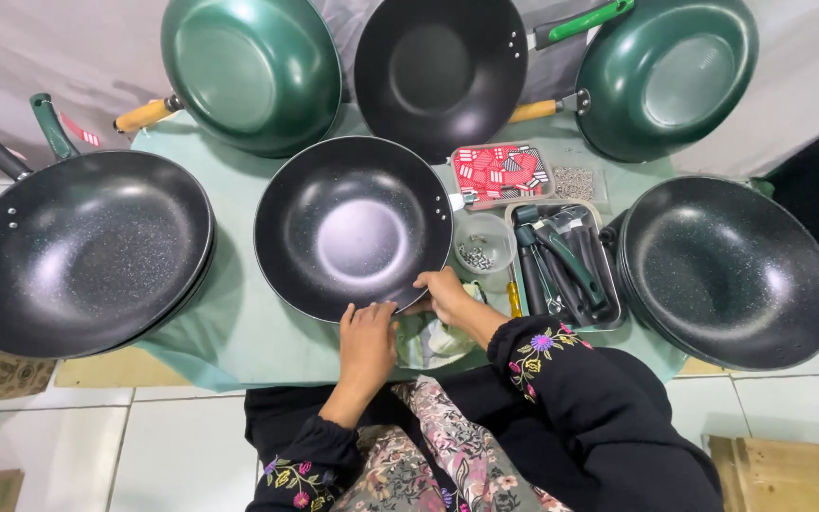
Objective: Assembling a handle onto a green wok using screws and a screwdriver.
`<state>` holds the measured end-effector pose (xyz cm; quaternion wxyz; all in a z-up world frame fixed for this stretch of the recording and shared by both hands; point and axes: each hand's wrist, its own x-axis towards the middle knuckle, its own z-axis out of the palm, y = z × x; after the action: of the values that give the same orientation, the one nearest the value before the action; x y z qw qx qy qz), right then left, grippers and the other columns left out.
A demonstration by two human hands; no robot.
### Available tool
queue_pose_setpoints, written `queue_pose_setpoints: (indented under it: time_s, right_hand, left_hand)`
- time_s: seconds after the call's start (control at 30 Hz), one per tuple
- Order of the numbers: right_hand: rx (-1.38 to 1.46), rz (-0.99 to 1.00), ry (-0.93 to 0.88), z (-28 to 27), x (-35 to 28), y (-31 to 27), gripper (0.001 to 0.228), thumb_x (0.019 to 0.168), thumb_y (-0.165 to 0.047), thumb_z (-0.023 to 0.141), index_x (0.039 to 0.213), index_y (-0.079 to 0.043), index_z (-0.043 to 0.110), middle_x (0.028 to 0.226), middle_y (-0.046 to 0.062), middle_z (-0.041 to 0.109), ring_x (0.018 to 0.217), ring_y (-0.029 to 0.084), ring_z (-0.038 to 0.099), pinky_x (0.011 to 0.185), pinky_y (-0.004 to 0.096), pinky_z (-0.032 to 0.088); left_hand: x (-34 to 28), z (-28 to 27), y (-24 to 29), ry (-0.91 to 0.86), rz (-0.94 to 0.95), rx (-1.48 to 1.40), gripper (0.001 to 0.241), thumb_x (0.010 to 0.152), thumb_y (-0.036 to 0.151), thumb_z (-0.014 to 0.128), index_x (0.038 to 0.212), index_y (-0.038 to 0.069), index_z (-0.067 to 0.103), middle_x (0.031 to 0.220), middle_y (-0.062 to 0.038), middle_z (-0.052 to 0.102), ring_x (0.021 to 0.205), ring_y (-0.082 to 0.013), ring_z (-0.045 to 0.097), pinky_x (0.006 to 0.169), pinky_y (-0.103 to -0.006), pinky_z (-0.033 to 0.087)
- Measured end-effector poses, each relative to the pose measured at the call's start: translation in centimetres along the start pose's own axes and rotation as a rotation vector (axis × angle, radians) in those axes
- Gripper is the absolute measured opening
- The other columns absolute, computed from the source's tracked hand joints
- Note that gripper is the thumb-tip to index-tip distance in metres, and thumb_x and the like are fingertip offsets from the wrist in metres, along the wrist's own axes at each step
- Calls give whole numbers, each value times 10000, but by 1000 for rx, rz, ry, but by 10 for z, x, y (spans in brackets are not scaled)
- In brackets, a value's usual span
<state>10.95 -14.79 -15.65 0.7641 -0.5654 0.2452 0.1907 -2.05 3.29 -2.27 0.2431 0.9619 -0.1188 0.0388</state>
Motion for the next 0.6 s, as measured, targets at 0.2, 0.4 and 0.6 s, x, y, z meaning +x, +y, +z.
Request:
queue_pose_setpoints:
  time_s: [0.2,0.4,0.6]
  right_hand:
    - [-140,-22,61,24,-71,-60,560,855,32,651,1314,204,380,1245,437,501,791,593,683,617,585,662]
    - [-268,11,34,36,-111,-92,709,902,-108,689,1423,218,335,1371,473,434,859,604,661,648,570,658]
    - [-764,56,-24,16,-123,-125,816,1020,-483,495,1487,154,289,859,398,695,638,427,738,564,481,655]
  left_hand:
    - [9,8,-8,23,63,25,510,791,-44,715,1281,74,641,1140,-119,702,1204,-290,610,1213,-534,200]
    - [9,3,-1,151,91,-46,383,859,-67,623,1211,69,686,1057,-105,707,1134,-281,640,1162,-500,277]
    - [6,-15,7,205,82,-201,304,932,70,670,1236,56,676,1181,-146,690,1243,-353,600,1151,-517,327]
